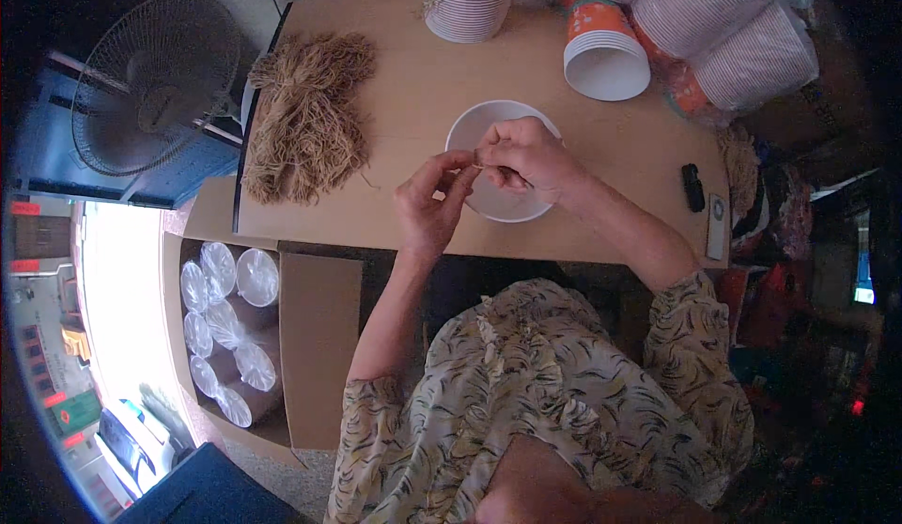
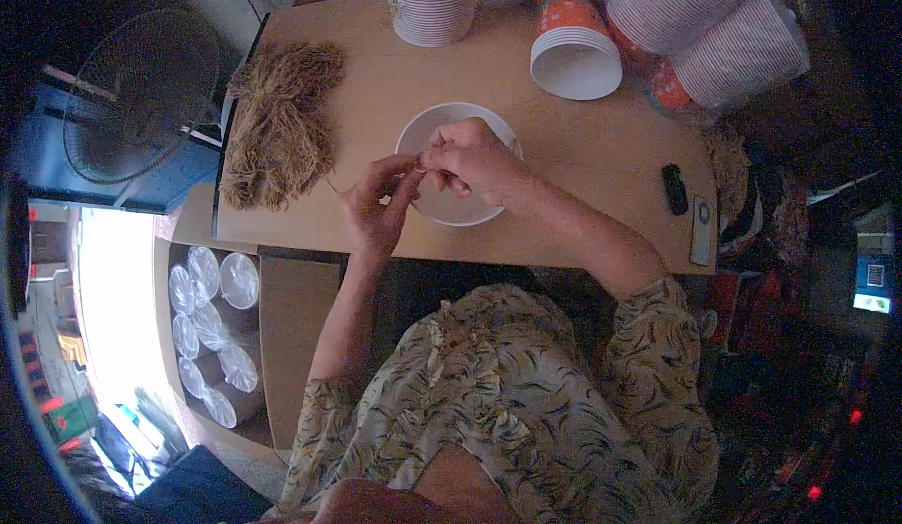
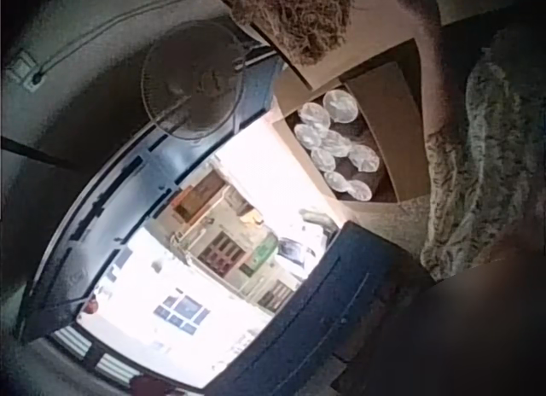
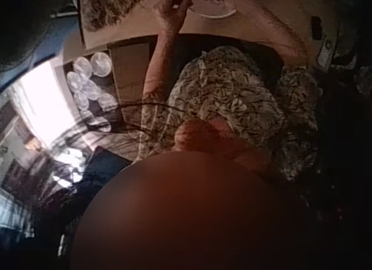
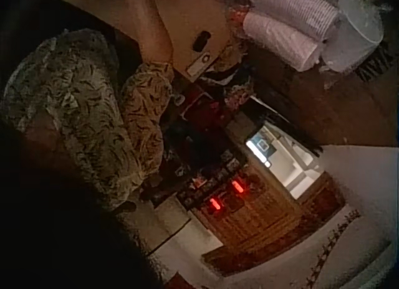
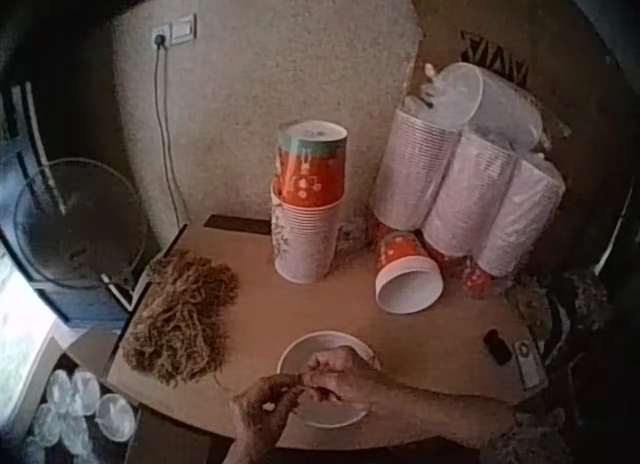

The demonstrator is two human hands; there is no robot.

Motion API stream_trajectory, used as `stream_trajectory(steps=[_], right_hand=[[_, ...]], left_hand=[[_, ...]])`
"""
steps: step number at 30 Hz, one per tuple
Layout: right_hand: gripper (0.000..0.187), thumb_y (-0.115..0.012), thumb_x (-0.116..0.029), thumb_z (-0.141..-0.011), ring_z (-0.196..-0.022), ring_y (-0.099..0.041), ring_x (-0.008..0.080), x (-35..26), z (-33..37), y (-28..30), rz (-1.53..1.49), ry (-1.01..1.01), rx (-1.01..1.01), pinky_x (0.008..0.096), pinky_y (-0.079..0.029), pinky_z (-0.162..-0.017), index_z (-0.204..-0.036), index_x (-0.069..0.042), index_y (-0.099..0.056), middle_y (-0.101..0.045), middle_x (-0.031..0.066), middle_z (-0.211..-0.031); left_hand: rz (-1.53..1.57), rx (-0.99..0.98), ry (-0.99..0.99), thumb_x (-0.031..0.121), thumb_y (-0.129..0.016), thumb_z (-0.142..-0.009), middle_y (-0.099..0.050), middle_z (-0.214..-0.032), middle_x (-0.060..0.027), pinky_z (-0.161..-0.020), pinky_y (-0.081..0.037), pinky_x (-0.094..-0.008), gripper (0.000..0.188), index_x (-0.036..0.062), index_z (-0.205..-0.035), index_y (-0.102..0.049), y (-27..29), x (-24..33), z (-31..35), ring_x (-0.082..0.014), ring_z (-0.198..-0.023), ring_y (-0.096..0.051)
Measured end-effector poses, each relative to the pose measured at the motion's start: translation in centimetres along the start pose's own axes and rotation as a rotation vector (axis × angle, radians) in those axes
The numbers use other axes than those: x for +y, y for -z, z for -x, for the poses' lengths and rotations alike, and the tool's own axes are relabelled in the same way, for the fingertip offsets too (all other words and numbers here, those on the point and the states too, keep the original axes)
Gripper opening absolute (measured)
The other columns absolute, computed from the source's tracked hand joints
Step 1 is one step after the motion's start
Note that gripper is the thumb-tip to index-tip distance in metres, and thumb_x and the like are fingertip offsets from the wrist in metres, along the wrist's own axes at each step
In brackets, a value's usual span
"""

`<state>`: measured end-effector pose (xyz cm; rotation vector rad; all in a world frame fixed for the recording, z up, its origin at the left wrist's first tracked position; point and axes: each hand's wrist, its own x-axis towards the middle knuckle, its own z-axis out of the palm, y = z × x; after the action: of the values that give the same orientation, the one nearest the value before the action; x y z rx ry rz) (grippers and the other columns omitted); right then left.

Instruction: Tying small pieces of twine into loops and placing them inside paper bowls at a workbench.

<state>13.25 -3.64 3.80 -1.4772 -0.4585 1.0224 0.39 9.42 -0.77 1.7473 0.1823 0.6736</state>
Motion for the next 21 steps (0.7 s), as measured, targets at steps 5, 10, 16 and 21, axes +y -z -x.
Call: stream_trajectory(steps=[5,10,16,21], right_hand=[[0.014,-0.062,-0.014,-0.091,-0.044,-0.043,0.0048,0.1,0.0,0.5,0.052,-0.011,-0.021,0.0208,-0.029,-0.038,-0.087,-0.001,-0.058,-0.056,0.0032,-0.064],[0.012,-0.061,-0.013,-0.093,-0.061,-0.046,0.0024,-0.8,0.3,1.3,0.124,0.122,0.015,0.0194,-0.034,-0.049,-0.098,-0.002,-0.061,-0.055,-0.0017,-0.079],[0.012,-0.064,-0.004,-0.088,-0.066,-0.046,0.0033,-0.5,1.8,2.3,0.534,0.376,0.008,0.0208,-0.039,-0.059,-0.099,-0.001,-0.067,-0.056,-0.0036,-0.083],[0.018,-0.075,-0.005,-0.080,-0.068,-0.049,0.0042,0.2,2.7,0.7,0.577,0.439,0.086,0.0210,-0.040,-0.058,-0.097,-0.002,-0.070,-0.059,-0.0018,-0.084]], left_hand=[[-0.012,-0.007,-0.084,0.002,-0.070,-0.088,-0.070,-0.086,-0.0051,-0.058,-0.053,-0.0240,0.009,0.0006,-0.097,-0.068,0.1,-0.5,0.2,-0.0099,-0.067,-0.066],[0.271,-0.178,0.405,0.012,-0.065,-0.095,-0.070,-0.089,-0.0040,-0.064,-0.052,-0.0232,0.012,0.0000,-0.098,-0.066,1.0,0.7,-1.0,-0.0099,-0.077,-0.068],[0.361,-0.326,0.539,0.020,-0.063,-0.097,-0.070,-0.093,-0.0038,-0.070,-0.048,-0.0232,0.017,0.0032,-0.098,-0.065,2.3,1.3,-2.3,-0.0102,-0.079,-0.066],[0.415,-0.300,0.580,0.020,-0.065,-0.096,-0.072,-0.093,-0.0042,-0.067,-0.048,-0.0222,0.015,0.0043,-0.098,-0.066,2.1,0.8,-2.1,-0.0095,-0.080,-0.066]])
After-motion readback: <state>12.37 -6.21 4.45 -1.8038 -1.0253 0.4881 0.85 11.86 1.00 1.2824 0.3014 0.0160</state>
